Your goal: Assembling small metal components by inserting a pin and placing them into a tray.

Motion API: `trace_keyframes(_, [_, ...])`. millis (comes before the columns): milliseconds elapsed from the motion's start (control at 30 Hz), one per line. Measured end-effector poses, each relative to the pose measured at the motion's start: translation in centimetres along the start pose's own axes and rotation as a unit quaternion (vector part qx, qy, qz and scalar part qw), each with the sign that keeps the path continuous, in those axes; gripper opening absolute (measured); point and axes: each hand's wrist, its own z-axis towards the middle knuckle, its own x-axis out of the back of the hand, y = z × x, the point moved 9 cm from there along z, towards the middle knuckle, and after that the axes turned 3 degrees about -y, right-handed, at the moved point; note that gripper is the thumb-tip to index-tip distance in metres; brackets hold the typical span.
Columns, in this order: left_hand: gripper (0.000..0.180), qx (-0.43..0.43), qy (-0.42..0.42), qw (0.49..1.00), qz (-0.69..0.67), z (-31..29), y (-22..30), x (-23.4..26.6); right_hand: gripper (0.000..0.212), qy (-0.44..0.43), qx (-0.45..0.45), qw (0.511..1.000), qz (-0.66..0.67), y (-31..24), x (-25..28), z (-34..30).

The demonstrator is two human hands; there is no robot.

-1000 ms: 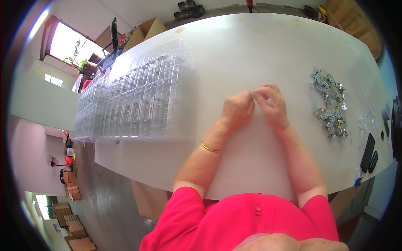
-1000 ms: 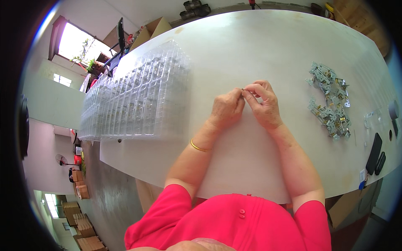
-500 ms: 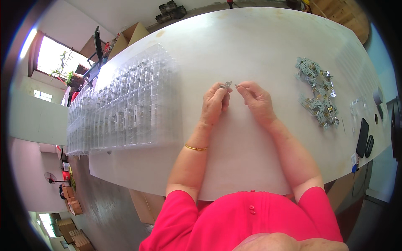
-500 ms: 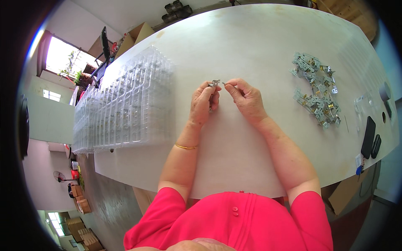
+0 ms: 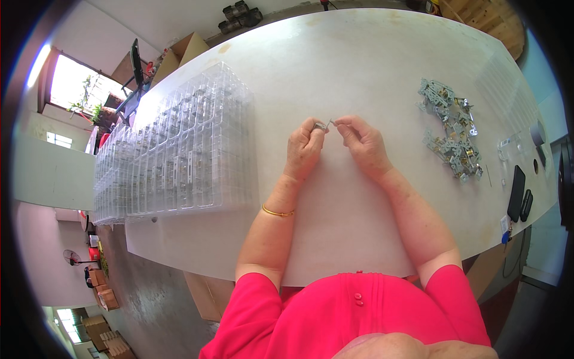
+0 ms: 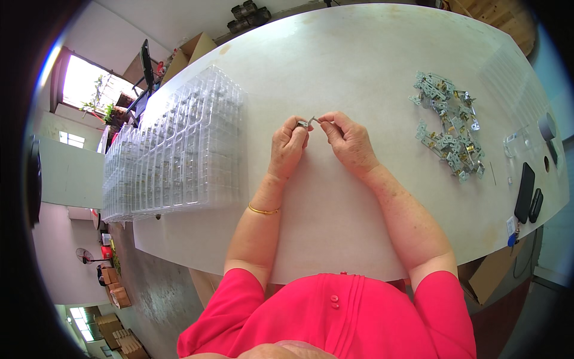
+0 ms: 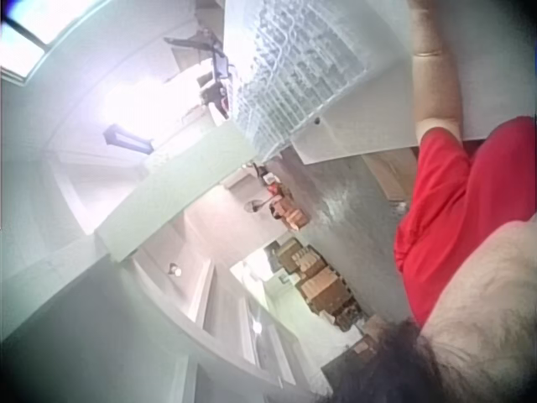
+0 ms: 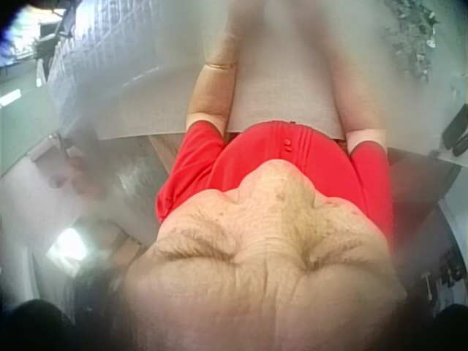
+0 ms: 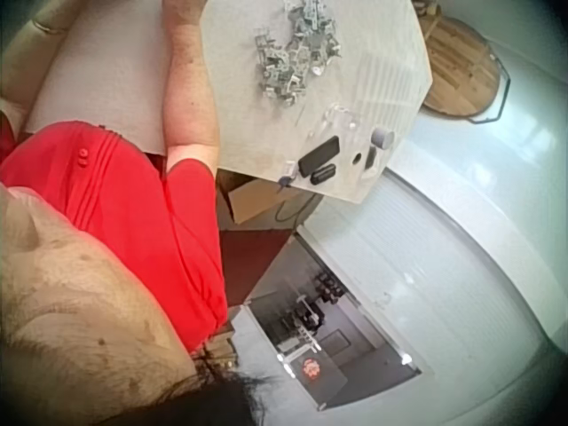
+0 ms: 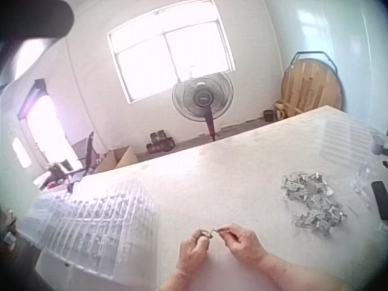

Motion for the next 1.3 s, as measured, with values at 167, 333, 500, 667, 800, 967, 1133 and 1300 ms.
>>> trace_keyframes(167, [0.009, -0.094, -0.002, 0.985, 0.147, -0.4, 2.0, -0.9, 0.017, -0.036, -0.057, 0.994, 0.080, 0.2, -0.4, -0.2])
trace_keyframes(333, [0.005, -0.117, 0.007, 0.975, 0.188, -0.9, 3.1, -1.3, 0.018, -0.077, -0.088, 0.970, 0.214, 0.7, -0.6, 0.1])
trace_keyframes(500, [0.004, -0.127, 0.005, 0.966, 0.226, -1.0, 3.3, -1.7, 0.015, -0.094, -0.086, 0.980, 0.153, 1.3, -0.5, 0.4])
trace_keyframes(667, [0.008, -0.171, -0.030, 0.938, 0.299, -1.3, 3.5, -2.7, 0.011, -0.054, -0.056, 0.982, 0.172, 1.4, -0.3, 0.5])
trace_keyframes(800, [0.007, -0.191, 0.028, 0.934, 0.302, -1.4, 4.2, -2.5, 0.010, -0.009, -0.009, 0.980, 0.197, 0.7, 0.7, 0.8])
trace_keyframes(967, [0.009, -0.155, 0.077, 0.938, 0.299, -1.2, 3.9, -1.1, 0.011, -0.056, -0.075, 0.977, 0.190, 1.3, -0.2, 0.6])
trace_keyframes(1133, [0.008, -0.183, 0.034, 0.943, 0.275, -1.2, 4.7, -1.8, 0.012, -0.019, -0.083, 0.982, 0.169, 2.1, 0.5, 0.7])
trace_keyframes(1300, [0.020, -0.030, -0.050, 0.989, 0.132, -0.7, 2.7, -1.3, 0.013, 0.053, -0.069, 0.977, 0.194, 2.1, 2.4, 1.1])
